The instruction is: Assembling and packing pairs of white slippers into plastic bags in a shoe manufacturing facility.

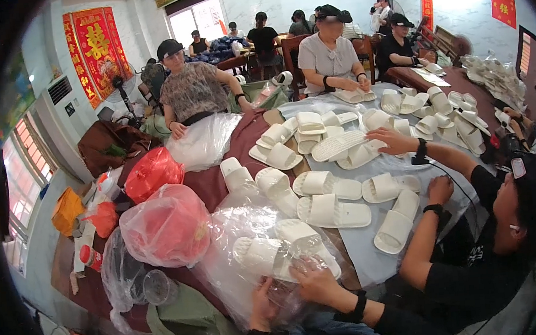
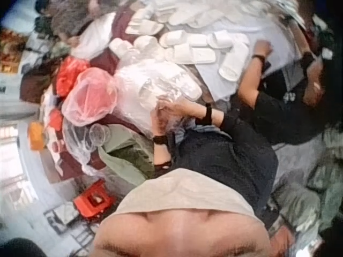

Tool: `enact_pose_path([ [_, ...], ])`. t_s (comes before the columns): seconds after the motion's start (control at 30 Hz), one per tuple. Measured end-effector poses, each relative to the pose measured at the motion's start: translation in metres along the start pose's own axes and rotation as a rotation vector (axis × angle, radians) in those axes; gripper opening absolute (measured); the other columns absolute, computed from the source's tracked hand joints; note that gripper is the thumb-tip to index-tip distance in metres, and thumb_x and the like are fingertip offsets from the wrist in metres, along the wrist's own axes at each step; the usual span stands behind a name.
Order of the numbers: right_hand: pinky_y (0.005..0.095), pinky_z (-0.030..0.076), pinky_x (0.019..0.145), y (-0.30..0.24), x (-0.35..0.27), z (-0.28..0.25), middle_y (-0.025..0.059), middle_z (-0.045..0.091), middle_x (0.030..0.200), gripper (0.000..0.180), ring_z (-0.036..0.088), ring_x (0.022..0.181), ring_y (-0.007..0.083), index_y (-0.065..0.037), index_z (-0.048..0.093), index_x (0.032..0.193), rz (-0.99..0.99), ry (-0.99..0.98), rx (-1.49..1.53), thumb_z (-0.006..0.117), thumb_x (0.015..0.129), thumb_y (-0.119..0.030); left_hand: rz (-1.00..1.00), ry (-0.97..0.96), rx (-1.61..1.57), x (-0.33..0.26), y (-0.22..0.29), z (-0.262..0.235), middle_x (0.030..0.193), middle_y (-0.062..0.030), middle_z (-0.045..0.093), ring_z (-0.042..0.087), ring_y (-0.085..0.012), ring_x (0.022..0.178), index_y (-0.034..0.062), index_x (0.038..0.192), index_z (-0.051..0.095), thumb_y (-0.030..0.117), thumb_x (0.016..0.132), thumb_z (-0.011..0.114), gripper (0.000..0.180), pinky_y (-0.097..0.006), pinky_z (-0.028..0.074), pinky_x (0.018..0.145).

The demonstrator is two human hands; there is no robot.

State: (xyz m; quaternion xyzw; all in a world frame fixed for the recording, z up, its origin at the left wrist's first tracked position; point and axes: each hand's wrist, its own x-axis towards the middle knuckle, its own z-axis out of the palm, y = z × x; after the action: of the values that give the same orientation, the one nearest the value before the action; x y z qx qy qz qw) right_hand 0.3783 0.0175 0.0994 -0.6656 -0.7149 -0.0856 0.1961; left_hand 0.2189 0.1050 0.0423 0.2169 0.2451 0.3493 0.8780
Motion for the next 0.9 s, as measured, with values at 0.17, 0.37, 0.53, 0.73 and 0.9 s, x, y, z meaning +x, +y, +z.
enact_pose_path([
  [0.17, 0.0384, 0.044, 0.085, 0.006, -0.001, -0.007, 0.0012, 0.063, 0.103, 0.04, 0.057, 0.099, 0.0227, -0.014, 0.063, 0.109, 0.036, 0.187, -0.02, 0.07, 0.071, -0.022, -0.031, -0.054, -0.091, -0.003, -0.001, 0.008, 0.121, -0.0205, 0.052, 0.053, -0.0379, 0.11, 0.007, 0.136, 0.036, 0.007, 0.094, 0.045, 0.043, -0.053, 0.044, 0.094],
  [0.37, 0.0377, 0.047, 0.076, -0.014, 0.012, 0.026, 0.0042, 0.062, 0.111, 0.03, 0.057, 0.104, 0.0227, -0.011, 0.065, 0.103, -0.056, 0.329, 0.148, 0.069, 0.075, -0.021, -0.098, -0.092, -0.065, -0.004, -0.001, -0.01, 0.123, -0.0163, 0.054, 0.055, -0.0299, 0.109, 0.0068, 0.134, 0.038, 0.024, 0.098, 0.044, 0.041, -0.048, 0.043, 0.095],
  [0.53, 0.039, 0.051, 0.078, -0.024, 0.016, 0.029, 0.0145, 0.057, 0.12, 0.05, 0.059, 0.1, 0.0292, -0.004, 0.053, 0.121, -0.082, 0.117, 0.266, 0.067, 0.076, -0.021, -0.094, -0.028, 0.037, -0.012, 0.0, -0.001, 0.113, -0.0104, 0.058, 0.059, -0.0207, 0.1, 0.0023, 0.125, 0.047, 0.038, 0.097, 0.042, 0.046, -0.033, 0.049, 0.085],
  [0.73, 0.0405, 0.048, 0.088, -0.01, 0.003, 0.02, 0.0168, 0.05, 0.13, 0.049, 0.053, 0.111, 0.0341, -0.005, 0.048, 0.128, -0.042, 0.028, 0.549, 0.061, 0.084, -0.022, -0.026, 0.002, 0.11, -0.005, -0.005, -0.02, 0.104, -0.0095, 0.061, 0.062, -0.0199, 0.092, 0.0001, 0.114, 0.053, 0.019, 0.089, 0.057, 0.032, -0.03, 0.051, 0.076],
  [0.9, 0.0445, 0.039, 0.099, 0.023, -0.019, 0.016, 0.0174, 0.057, 0.117, 0.037, 0.052, 0.112, 0.0366, -0.005, 0.056, 0.118, 0.084, 0.081, 0.314, 0.059, 0.084, -0.019, 0.05, 0.034, 0.303, -0.004, -0.004, -0.006, 0.095, -0.0098, 0.064, 0.063, -0.0213, 0.085, -0.003, 0.11, 0.054, 0.006, 0.083, 0.06, 0.029, -0.032, 0.052, 0.072],
])
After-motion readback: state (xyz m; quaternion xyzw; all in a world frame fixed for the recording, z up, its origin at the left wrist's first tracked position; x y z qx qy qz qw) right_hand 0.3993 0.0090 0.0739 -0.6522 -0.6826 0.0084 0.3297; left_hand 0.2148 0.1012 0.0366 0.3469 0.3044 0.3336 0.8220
